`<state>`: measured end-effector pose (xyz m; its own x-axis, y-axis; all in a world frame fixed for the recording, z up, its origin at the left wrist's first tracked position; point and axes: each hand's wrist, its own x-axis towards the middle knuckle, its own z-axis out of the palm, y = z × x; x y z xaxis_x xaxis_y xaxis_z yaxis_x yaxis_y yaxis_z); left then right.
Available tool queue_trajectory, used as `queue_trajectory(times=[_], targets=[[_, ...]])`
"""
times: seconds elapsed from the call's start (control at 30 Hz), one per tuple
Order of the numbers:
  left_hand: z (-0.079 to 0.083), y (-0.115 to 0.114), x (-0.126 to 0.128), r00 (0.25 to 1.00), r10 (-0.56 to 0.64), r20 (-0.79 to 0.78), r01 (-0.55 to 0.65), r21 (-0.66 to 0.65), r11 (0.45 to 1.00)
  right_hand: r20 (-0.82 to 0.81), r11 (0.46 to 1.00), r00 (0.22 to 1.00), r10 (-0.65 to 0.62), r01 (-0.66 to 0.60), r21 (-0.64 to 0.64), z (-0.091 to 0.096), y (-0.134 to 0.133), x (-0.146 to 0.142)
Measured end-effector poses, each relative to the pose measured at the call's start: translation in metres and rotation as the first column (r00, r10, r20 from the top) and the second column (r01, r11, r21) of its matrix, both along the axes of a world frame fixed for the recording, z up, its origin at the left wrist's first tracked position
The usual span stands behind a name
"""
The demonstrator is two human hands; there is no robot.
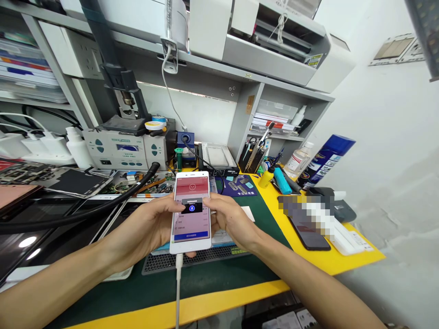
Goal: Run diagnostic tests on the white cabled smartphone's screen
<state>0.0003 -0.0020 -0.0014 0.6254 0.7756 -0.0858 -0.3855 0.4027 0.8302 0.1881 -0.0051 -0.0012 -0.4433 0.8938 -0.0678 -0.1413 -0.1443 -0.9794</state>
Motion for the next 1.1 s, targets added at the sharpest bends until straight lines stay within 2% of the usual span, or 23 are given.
queue_trajectory(times=[1.1], targets=[[-0.0015, 0.0003, -0.0010, 1.000, 0.000, 0.004, 0.000, -0.011, 1.000, 0.007, 0.999, 1.000, 0.023, -0.023, 0.023, -0.0009, 0.0007, 0.0009]])
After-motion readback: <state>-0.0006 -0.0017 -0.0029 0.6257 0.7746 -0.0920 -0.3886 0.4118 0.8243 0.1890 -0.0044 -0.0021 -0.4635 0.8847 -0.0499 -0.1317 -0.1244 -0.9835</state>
